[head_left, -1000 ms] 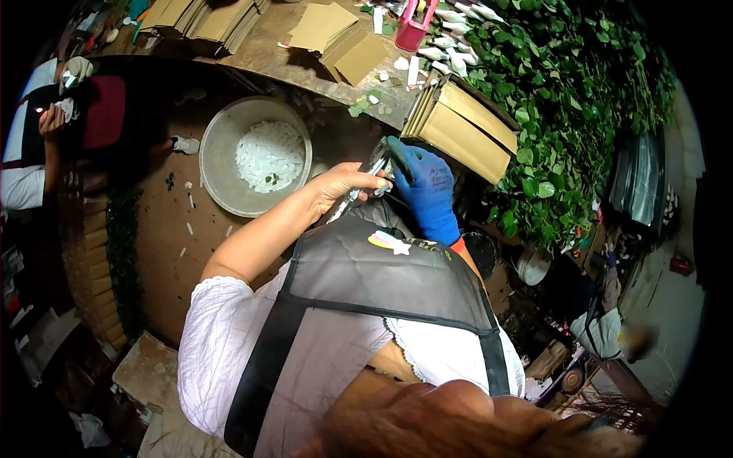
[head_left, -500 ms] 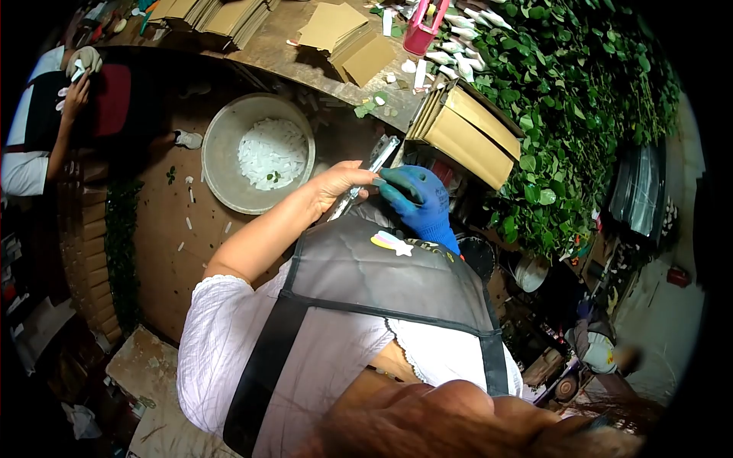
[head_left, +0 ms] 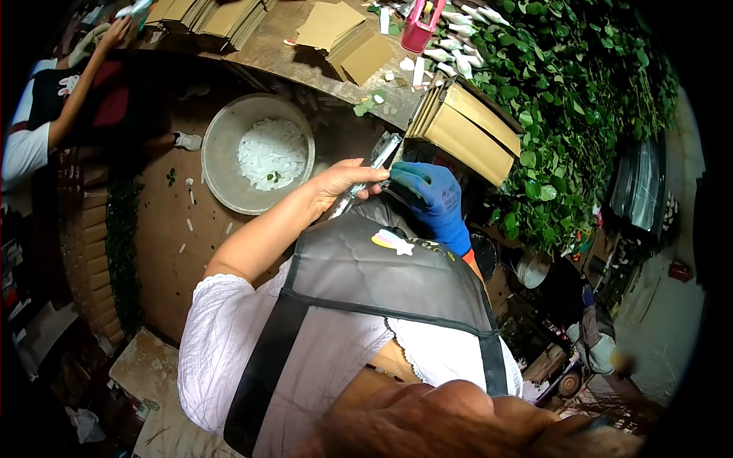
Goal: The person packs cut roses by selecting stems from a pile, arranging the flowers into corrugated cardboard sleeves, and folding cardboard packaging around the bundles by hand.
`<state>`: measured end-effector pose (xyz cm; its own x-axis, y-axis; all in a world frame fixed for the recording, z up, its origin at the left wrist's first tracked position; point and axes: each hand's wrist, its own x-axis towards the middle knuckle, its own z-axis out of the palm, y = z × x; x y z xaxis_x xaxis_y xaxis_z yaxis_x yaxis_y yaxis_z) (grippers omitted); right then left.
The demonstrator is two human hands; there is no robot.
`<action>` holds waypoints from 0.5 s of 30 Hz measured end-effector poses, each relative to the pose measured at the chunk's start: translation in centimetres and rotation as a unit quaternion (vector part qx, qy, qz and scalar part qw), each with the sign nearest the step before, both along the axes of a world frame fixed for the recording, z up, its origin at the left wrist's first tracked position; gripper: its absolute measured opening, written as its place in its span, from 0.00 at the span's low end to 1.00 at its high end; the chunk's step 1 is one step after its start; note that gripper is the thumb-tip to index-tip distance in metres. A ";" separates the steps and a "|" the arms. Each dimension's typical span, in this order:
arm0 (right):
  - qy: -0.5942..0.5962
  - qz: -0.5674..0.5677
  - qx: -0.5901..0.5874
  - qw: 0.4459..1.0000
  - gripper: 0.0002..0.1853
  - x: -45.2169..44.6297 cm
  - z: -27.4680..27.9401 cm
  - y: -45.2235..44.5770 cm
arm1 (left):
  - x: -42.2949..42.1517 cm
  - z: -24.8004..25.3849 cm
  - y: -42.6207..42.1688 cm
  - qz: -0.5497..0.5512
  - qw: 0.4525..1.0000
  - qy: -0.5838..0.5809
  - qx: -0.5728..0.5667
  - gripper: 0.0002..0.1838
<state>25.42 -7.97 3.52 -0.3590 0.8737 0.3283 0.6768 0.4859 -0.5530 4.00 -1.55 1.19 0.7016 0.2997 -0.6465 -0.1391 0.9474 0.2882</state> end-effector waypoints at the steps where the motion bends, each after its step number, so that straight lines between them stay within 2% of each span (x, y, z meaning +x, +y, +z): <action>1: 0.055 -0.037 -0.031 0.997 0.18 -0.1 -0.1 -0.2 | 0.0 -0.2 0.0 0.002 1.000 0.001 0.004 0.12; 4: 0.195 -0.165 -0.113 0.960 0.15 -1.7 0.7 -1.1 | -0.1 -0.9 -0.2 0.006 1.000 0.007 0.013 0.11; 7: 0.288 -0.200 -0.377 0.857 0.15 -0.6 -0.3 -1.0 | 0.0 -0.8 -0.3 -0.007 0.999 0.019 0.028 0.11; 8: 0.281 -0.186 -0.411 0.847 0.14 -0.4 -0.6 -1.0 | 0.1 -0.5 -0.3 -0.020 0.999 0.024 0.042 0.12; 11: 0.294 -0.179 -0.446 0.826 0.11 0.2 -1.2 -0.7 | 0.4 0.1 -0.1 -0.041 0.997 0.037 0.060 0.13; 12: 0.350 -0.142 -0.416 0.827 0.10 0.2 -1.0 -0.6 | 0.4 0.3 0.0 -0.040 0.997 0.035 0.051 0.13; 15: 0.368 -0.186 -0.381 0.828 0.09 0.1 -0.1 0.1 | 0.4 0.0 -0.2 -0.033 0.998 0.026 0.040 0.13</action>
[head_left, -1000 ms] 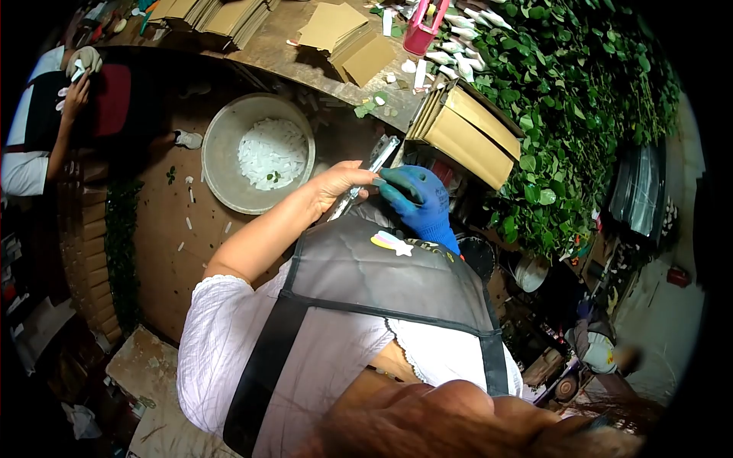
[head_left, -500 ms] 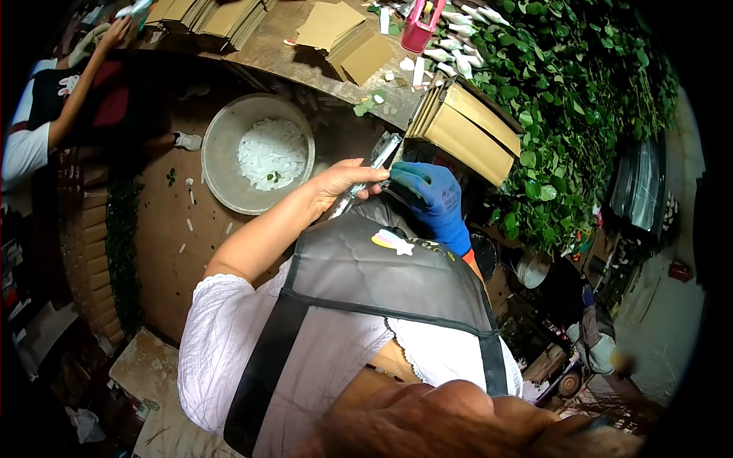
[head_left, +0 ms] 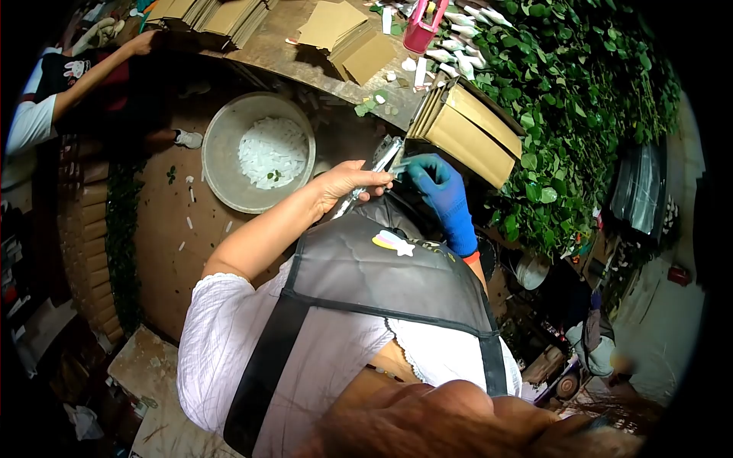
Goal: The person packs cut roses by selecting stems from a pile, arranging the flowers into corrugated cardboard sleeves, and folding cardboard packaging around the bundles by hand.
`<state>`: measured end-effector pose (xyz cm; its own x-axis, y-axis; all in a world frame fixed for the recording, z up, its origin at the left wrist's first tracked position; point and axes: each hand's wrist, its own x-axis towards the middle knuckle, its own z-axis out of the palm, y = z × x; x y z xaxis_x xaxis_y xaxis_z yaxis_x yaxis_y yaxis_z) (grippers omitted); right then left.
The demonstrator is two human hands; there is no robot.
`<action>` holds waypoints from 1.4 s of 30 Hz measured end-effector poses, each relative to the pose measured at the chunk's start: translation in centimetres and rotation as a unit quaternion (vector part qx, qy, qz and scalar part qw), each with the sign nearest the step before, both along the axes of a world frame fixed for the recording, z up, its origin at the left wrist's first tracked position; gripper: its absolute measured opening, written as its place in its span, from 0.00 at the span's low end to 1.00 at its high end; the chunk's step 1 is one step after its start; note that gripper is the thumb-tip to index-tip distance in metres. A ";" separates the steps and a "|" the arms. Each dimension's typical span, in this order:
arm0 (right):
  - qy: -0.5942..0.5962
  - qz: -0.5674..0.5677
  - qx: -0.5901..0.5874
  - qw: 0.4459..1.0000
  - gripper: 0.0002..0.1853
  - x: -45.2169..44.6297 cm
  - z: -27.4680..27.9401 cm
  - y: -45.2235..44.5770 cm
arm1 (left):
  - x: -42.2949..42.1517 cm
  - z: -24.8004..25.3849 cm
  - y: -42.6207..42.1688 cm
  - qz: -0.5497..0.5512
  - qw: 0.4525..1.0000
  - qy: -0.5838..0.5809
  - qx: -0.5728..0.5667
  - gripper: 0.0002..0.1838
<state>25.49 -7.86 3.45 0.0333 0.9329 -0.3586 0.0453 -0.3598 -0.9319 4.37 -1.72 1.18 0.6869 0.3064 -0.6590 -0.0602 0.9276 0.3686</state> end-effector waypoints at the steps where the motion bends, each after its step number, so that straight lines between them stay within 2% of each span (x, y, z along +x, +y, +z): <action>1: -0.010 -0.012 0.012 1.000 0.08 -0.2 0.0 0.1 | 0.1 -0.1 -0.1 0.003 1.000 -0.004 -0.001 0.13; 4: -0.101 -0.004 0.096 0.990 0.08 -1.1 -0.4 0.5 | 0.3 0.0 0.0 -0.025 0.999 -0.002 0.021 0.13; 8: -0.191 0.022 0.085 0.978 0.08 -1.5 -1.0 0.7 | 0.1 -0.5 0.0 -0.029 0.999 -0.011 0.018 0.13; 14: -0.333 0.153 0.215 0.905 0.11 -1.9 1.0 0.8 | -0.2 -1.2 0.0 -0.007 1.000 -0.029 -0.004 0.14; 18: -0.296 0.041 0.208 0.931 0.11 -1.2 0.6 -0.3 | -0.6 -0.6 0.3 0.062 0.994 -0.056 -0.065 0.15; 19: -0.279 0.039 0.166 0.945 0.14 -1.0 0.9 -0.6 | -0.8 -1.0 0.3 0.071 0.993 -0.070 -0.063 0.14; 23: -0.307 0.083 0.247 0.915 0.19 -1.6 0.6 -1.1 | -0.8 -0.8 0.4 0.095 0.991 -0.045 -0.079 0.14; 26: -0.292 0.117 0.224 0.922 0.20 -2.2 0.4 -0.8 | -0.8 -0.8 0.5 0.055 0.995 -0.032 -0.074 0.13; 33: -0.170 0.023 0.160 0.972 0.15 -3.0 -0.3 -1.4 | -0.5 -0.7 0.3 0.059 0.997 -0.015 -0.053 0.12; 35: -0.207 0.015 0.152 0.966 0.14 -2.8 0.1 -1.2 | -0.6 -0.7 0.2 0.056 0.997 -0.031 -0.041 0.12; 38: -0.208 0.005 0.155 0.966 0.14 -2.5 0.3 -0.7 | -0.4 -1.0 0.3 0.087 0.983 -0.104 -0.124 0.18; 39: -0.214 0.014 0.175 0.961 0.14 -2.6 0.7 -0.4 | -0.4 -2.0 0.4 0.071 0.983 -0.118 -0.120 0.27; 40: -0.220 0.021 0.195 0.956 0.14 -2.7 0.8 -0.1 | -0.4 -2.9 0.4 0.068 0.971 -0.176 -0.149 0.28; 41: -0.230 0.046 0.246 0.940 0.13 -2.8 0.6 0.1 | -0.5 -3.8 0.2 0.069 0.967 -0.184 -0.160 0.28; 42: -0.242 0.073 0.249 0.935 0.13 -3.0 0.7 0.3 | -0.6 -3.9 0.2 0.071 0.964 -0.192 -0.171 0.28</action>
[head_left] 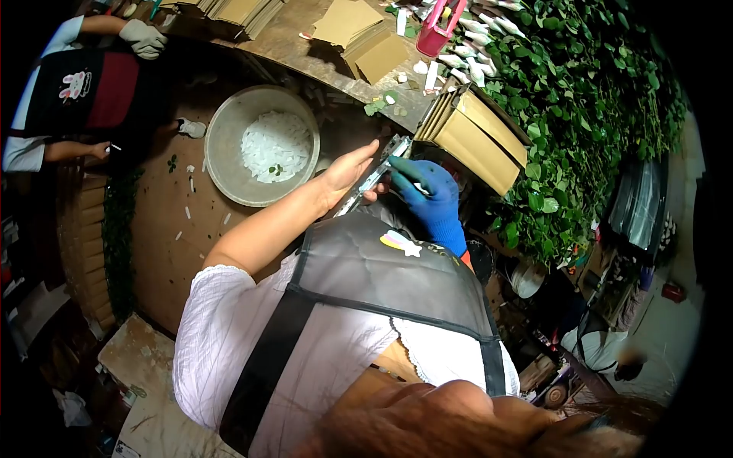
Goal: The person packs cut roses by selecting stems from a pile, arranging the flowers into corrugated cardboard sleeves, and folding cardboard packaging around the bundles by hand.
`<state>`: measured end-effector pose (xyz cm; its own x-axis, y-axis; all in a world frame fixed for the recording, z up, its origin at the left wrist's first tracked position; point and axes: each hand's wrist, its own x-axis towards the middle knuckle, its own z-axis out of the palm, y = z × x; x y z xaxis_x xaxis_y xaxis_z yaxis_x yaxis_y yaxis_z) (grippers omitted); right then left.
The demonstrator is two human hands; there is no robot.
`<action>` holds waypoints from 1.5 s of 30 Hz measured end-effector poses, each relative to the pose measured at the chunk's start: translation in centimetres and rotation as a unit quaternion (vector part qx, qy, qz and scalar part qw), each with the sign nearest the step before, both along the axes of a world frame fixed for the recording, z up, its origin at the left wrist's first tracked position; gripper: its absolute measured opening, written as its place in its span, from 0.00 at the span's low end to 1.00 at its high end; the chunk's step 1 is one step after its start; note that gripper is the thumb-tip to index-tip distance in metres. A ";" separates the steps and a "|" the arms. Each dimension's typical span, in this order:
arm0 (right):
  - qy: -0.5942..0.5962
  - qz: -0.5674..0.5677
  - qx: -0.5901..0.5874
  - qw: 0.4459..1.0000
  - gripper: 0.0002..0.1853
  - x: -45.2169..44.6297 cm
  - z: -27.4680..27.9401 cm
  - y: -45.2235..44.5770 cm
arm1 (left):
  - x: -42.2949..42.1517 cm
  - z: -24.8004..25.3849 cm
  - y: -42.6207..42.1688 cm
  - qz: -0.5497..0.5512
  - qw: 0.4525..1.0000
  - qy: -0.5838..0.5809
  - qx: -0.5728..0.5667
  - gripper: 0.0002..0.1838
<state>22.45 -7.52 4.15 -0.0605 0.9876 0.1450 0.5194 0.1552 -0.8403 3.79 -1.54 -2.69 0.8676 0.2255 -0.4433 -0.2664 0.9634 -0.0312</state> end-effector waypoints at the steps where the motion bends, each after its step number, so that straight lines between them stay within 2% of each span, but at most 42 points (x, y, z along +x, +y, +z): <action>1: -0.019 0.022 -0.002 1.000 0.12 -0.2 0.3 0.2 | 0.0 -0.1 0.0 -0.005 1.000 0.009 0.008 0.27; 3: -0.012 0.047 -0.026 0.998 0.12 -0.6 0.3 0.3 | -0.2 -0.1 -0.1 -0.013 0.999 0.028 0.023 0.25; 6: 0.044 0.014 -0.113 0.993 0.12 -1.0 0.0 -0.1 | -0.5 -0.5 -0.2 -0.010 0.999 0.046 0.010 0.22; 9: 0.074 -0.030 -0.150 0.985 0.11 -1.7 -0.5 -0.6 | -0.5 -0.6 -0.3 0.014 0.998 0.067 -0.011 0.22; 12: 0.044 -0.017 -0.107 0.993 0.12 -1.9 -1.3 -0.5 | -1.1 0.5 0.0 -0.027 0.993 0.106 0.035 0.18; 15: 0.001 -0.020 -0.086 0.996 0.12 -2.3 -0.7 -0.3 | -0.4 0.1 -0.3 0.004 0.991 0.133 -0.010 0.20; 18: -0.025 -0.023 -0.087 0.996 0.11 -2.6 0.0 0.0 | -1.2 -1.4 -0.3 -0.017 0.996 0.078 0.026 0.20; 21: -0.031 -0.017 -0.101 0.994 0.11 -2.6 0.0 0.2 | -1.1 -1.5 -0.3 -0.021 0.995 0.077 0.055 0.21; 24: -0.150 0.042 -0.043 0.987 0.12 -3.2 0.7 0.5 | -1.0 -1.1 -0.3 -0.003 0.992 0.098 0.082 0.21; 25: -0.153 0.057 -0.030 0.986 0.14 -3.3 0.2 0.6 | -0.8 -0.5 -0.1 -0.010 0.984 0.154 0.089 0.22; 28: -0.049 0.037 -0.053 0.997 0.18 -3.4 -0.3 0.9 | 0.0 1.4 0.1 0.040 0.978 0.202 0.014 0.22; 29: -0.009 0.008 -0.080 0.997 0.21 -3.3 -1.5 0.9 | -1.3 0.0 0.2 0.003 0.990 0.110 0.090 0.22; 30: 0.053 -0.026 -0.124 0.990 0.24 -3.5 -1.8 1.1 | -1.4 -0.2 0.3 0.026 0.998 -0.017 0.050 0.21; 32: 0.126 -0.046 -0.224 0.965 0.31 -3.5 -2.0 1.9 | -1.4 -0.4 0.5 0.037 0.998 0.032 0.025 0.21; 35: 0.106 -0.015 -0.198 0.974 0.36 -3.8 -2.2 2.4 | -1.5 1.1 0.8 0.024 0.984 0.169 0.051 0.21; 38: 0.195 -0.015 -0.228 0.954 0.37 -3.5 -0.2 2.4 | -1.5 2.4 1.5 0.066 0.987 0.146 0.010 0.22; 39: 0.162 -0.013 -0.200 0.966 0.35 -3.2 -0.3 2.5 | -2.0 -0.3 1.7 0.059 0.992 0.114 0.003 0.21; 40: 0.162 -0.021 -0.215 0.963 0.32 -3.0 0.4 2.5 | -2.6 -0.4 2.1 0.065 0.998 0.006 -0.010 0.20; 42: 0.093 -0.022 -0.129 0.987 0.30 -2.7 -0.1 2.5 | -2.7 -1.0 3.7 0.120 0.989 -0.009 -0.087 0.20; 45: 0.026 0.026 -0.122 0.992 0.30 -2.5 -0.5 2.5 | -2.4 -0.9 7.6 0.157 0.982 -0.081 -0.063 0.18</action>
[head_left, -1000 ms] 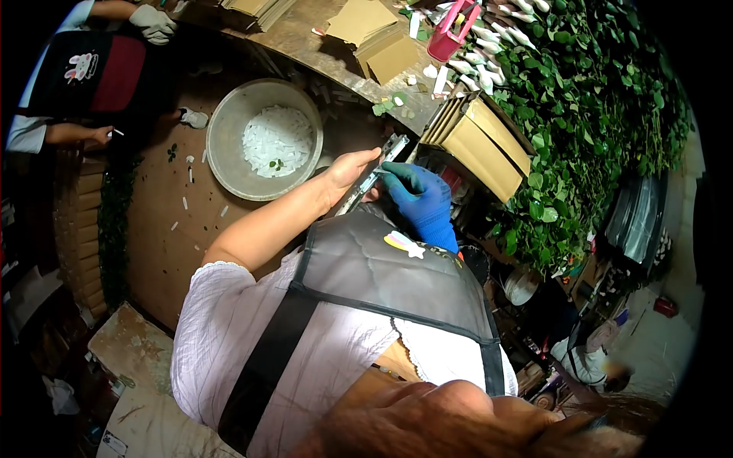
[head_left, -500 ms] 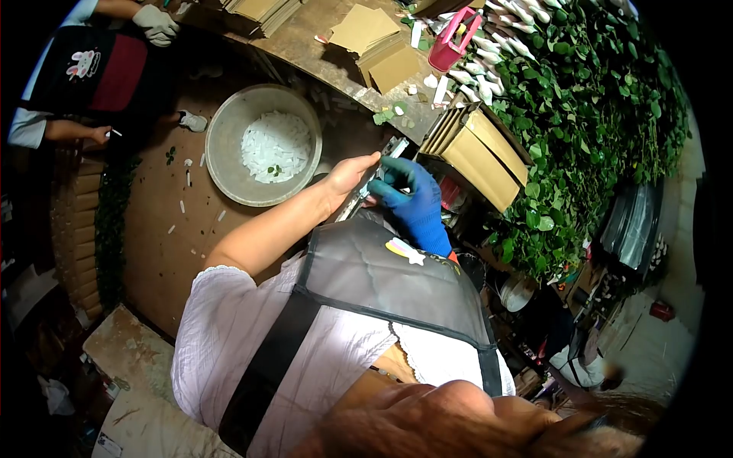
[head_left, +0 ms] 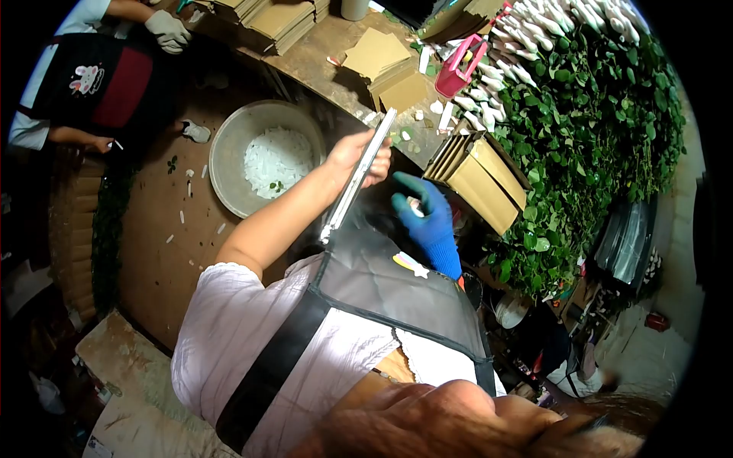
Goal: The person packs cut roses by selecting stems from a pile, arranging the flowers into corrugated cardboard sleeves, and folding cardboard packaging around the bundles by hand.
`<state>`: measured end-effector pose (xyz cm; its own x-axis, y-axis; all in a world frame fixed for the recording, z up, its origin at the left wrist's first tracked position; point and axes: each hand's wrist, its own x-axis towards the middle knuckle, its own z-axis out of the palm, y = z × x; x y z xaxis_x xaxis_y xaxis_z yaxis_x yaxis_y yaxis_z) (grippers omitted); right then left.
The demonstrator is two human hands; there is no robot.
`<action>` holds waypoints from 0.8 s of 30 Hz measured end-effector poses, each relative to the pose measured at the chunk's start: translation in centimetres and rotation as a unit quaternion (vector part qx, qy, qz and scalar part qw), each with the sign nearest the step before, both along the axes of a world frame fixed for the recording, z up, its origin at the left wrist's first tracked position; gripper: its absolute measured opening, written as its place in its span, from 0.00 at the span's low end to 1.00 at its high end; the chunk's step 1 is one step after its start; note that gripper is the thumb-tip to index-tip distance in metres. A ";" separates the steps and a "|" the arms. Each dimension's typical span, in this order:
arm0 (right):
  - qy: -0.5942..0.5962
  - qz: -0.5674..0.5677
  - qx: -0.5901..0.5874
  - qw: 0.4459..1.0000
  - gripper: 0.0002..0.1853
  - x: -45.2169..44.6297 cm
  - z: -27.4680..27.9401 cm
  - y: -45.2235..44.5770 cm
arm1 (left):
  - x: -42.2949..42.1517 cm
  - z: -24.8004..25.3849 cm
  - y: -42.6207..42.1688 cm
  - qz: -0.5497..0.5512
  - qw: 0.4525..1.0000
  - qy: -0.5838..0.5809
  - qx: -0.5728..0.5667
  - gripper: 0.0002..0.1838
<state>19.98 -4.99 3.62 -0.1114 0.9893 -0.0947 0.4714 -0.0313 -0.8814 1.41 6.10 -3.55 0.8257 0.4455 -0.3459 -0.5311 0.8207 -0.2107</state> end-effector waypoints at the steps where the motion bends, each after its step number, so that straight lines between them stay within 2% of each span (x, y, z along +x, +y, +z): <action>1: -0.036 0.053 0.002 0.998 0.32 -0.5 1.2 0.5 | 0.5 0.3 1.6 0.014 0.999 -0.024 0.028 0.18; 2: -0.027 0.072 0.004 0.997 0.33 -1.3 1.1 0.5 | 1.2 0.6 3.1 0.031 0.998 -0.051 0.028 0.17; 4: -0.003 0.118 0.033 0.993 0.35 -3.1 0.2 0.9 | 2.9 2.8 5.5 0.070 0.996 0.000 0.058 0.17; 5: 0.039 0.126 -0.025 0.991 0.32 -3.4 0.4 0.9 | 3.8 3.4 6.8 0.087 0.994 0.021 0.065 0.17; 6: 0.115 0.085 -0.101 0.985 0.30 -3.7 0.2 0.9 | 4.4 3.7 7.7 0.080 0.993 0.022 0.081 0.18; 7: 0.190 0.049 -0.182 0.964 0.26 -4.1 2.6 1.4 | 4.7 3.8 8.3 0.068 0.991 0.004 0.116 0.20; 8: 0.260 0.000 -0.257 0.931 0.22 -4.4 4.9 1.9 | 5.1 3.8 8.3 0.066 0.979 0.061 0.182 0.21; 9: 0.326 -0.025 -0.210 0.921 0.23 -4.1 4.3 1.8 | 5.1 4.8 7.7 0.062 0.959 0.117 0.249 0.22; 10: 0.434 -0.064 -0.209 0.874 0.27 -4.4 5.4 2.2 | 4.9 4.0 7.2 0.031 0.943 0.125 0.306 0.22; 11: 0.538 -0.103 -0.200 0.813 0.31 -4.7 6.4 2.5 | 4.9 3.3 6.6 -0.024 0.921 0.190 0.341 0.21; 12: 0.560 -0.076 -0.184 0.804 0.40 -3.7 5.8 3.2 | 5.1 3.7 5.4 -0.028 0.919 0.192 0.344 0.22; 13: 0.521 -0.073 -0.097 0.845 0.43 -3.7 7.2 3.5 | 5.2 4.1 3.8 -0.031 0.917 0.194 0.347 0.22; 15: 0.483 -0.102 -0.007 0.870 0.42 -3.6 8.2 4.2 | 3.8 5.9 1.3 -0.119 0.898 0.232 0.355 0.25; 17: 0.367 -0.128 0.083 0.918 0.38 -2.8 8.6 4.4 | 3.5 4.8 -0.2 -0.089 0.902 0.164 0.390 0.27; 19: 0.243 -0.183 0.142 0.942 0.31 -1.3 7.9 3.8 | 3.1 4.7 -0.7 -0.164 0.902 0.170 0.361 0.24; 20: 0.170 -0.192 0.161 0.953 0.31 -0.5 8.0 3.4 | 2.7 4.6 -0.9 -0.209 0.849 0.203 0.442 0.20; 22: 0.022 -0.198 0.180 0.963 0.32 1.1 8.4 3.0 | 1.7 5.0 -0.8 -0.255 0.830 0.168 0.467 0.18; 23: -0.024 -0.198 0.145 0.969 0.37 1.8 8.3 2.7 | 1.3 5.9 -0.8 -0.280 0.820 0.141 0.480 0.18; 24: -0.036 -0.181 0.141 0.973 0.40 2.6 7.6 2.4 | 1.5 7.6 -0.9 -0.247 0.809 0.142 0.515 0.18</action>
<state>22.55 -2.57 11.23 0.2460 0.9501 0.1920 0.5347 0.0322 -0.8444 2.92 5.17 4.00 0.9432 0.2585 -0.2087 0.0080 0.6103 0.7921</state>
